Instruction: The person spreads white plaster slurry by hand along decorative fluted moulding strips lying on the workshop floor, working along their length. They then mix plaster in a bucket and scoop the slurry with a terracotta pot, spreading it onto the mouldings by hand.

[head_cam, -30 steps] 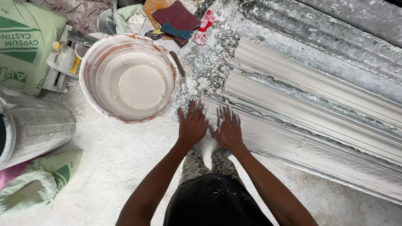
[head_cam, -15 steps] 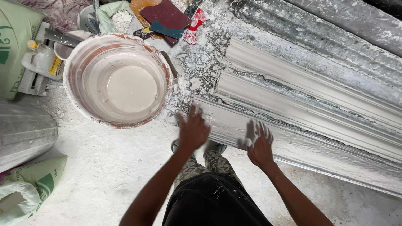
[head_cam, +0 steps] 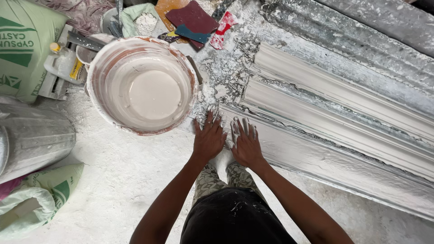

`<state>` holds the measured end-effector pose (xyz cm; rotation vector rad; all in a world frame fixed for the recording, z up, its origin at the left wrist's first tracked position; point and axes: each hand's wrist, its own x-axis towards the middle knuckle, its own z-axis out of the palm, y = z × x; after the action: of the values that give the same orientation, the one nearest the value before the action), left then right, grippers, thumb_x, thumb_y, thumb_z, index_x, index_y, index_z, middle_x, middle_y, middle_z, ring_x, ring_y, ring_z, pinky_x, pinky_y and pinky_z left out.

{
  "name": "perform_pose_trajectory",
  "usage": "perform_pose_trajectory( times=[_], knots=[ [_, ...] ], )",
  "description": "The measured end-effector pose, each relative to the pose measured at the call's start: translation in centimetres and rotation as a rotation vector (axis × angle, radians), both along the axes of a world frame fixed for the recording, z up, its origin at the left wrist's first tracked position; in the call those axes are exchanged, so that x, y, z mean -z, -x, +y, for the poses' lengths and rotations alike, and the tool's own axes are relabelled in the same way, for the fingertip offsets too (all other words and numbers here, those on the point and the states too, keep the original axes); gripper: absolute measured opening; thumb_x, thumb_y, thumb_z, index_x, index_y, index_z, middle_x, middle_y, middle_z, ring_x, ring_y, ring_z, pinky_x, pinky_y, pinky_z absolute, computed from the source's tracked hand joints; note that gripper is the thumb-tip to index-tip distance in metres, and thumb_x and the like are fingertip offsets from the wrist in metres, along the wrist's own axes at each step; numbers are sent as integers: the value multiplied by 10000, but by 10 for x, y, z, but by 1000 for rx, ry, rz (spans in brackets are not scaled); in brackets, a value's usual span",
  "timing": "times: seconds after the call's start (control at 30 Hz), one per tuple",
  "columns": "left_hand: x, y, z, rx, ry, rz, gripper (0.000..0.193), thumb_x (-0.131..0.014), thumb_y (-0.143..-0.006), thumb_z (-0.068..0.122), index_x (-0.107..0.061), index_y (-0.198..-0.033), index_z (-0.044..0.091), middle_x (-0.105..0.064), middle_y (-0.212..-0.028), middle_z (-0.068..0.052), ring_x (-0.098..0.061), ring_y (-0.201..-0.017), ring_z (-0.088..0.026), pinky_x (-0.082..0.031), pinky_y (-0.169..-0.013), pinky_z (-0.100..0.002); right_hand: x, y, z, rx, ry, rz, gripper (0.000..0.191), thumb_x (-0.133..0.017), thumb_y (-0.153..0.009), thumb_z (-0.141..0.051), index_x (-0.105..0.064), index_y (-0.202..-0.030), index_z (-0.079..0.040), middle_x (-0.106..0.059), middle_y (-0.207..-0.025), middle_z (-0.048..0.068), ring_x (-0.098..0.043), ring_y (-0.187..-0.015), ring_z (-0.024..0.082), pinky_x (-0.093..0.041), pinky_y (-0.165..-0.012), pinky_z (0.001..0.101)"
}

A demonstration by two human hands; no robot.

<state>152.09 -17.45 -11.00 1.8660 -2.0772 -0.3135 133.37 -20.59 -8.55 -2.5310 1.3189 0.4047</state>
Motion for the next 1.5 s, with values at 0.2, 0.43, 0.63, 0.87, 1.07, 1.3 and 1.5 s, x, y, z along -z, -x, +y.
perform_pose_trajectory(
  times=[0.2, 0.43, 0.63, 0.87, 1.07, 1.3, 1.5],
  knots=[
    [1, -11, 1, 11, 1, 55, 382, -520, -989, 386, -703, -1110, 72, -550, -1451, -106, -268, -1519, -353, -133, -1113, -807, -5, 23, 1, -67, 106, -206, 753, -495, -930, -331, -277, -1562, 16, -157, -1660, 236, -103, -1530, 455, -109, -1198, 627],
    [6, 9, -1, -8, 46, 26, 439, -482, -973, 379, -695, -1165, 47, -465, -1532, -105, -214, -1537, -342, -112, -1144, -764, 11, 10, -34, -33, 58, -411, 664, -431, -941, -211, -332, -1542, 53, -198, -1680, 249, -128, -1561, 471, -74, -1243, 629],
    [-12, 28, -7, 136, -229, 38, 374, -418, -1007, 288, -710, -1043, 56, -366, -1649, -118, -129, -1588, -338, -88, -1192, -748, 9, 0, -47, 88, -30, -497, 528, -399, -1046, -183, -385, -1555, -42, -256, -1675, 215, -161, -1571, 435, -61, -1257, 636],
    [-6, -5, -3, 10, 43, 7, 483, -453, -995, 404, -713, -1159, 31, -449, -1554, -87, -174, -1569, -347, -114, -1162, -771, 11, 15, -21, -9, 79, -381, 681, -458, -954, -226, -360, -1570, 46, -219, -1657, 219, -156, -1542, 464, -131, -1214, 612],
    [-1, 49, -4, 112, -82, 62, 491, -424, -1015, 400, -679, -1181, 14, -364, -1621, -112, -114, -1549, -333, -86, -1142, -762, 9, 58, 10, 53, 107, -150, 630, -512, -843, -203, -474, -1391, 106, -127, -1648, 262, -71, -1529, 461, -96, -1178, 659],
    [1, 27, -4, 47, -42, 123, 426, -465, -1000, 358, -696, -1147, 32, -377, -1636, -105, -131, -1545, -347, -76, -1135, -760, 7, 58, -3, 59, 99, -261, 612, -487, -909, -226, -461, -1432, 91, -160, -1685, 244, -94, -1566, 462, -115, -1216, 648],
    [6, -21, 20, 2, 71, -41, 385, -554, -979, 347, -712, -1148, 40, -568, -1461, -103, -293, -1520, -369, -167, -1124, -777, 15, -31, -33, 8, -15, -337, 563, -482, -910, -256, -532, -1414, -9, -235, -1668, 148, -128, -1538, 446, -135, -1195, 662]
  ],
)
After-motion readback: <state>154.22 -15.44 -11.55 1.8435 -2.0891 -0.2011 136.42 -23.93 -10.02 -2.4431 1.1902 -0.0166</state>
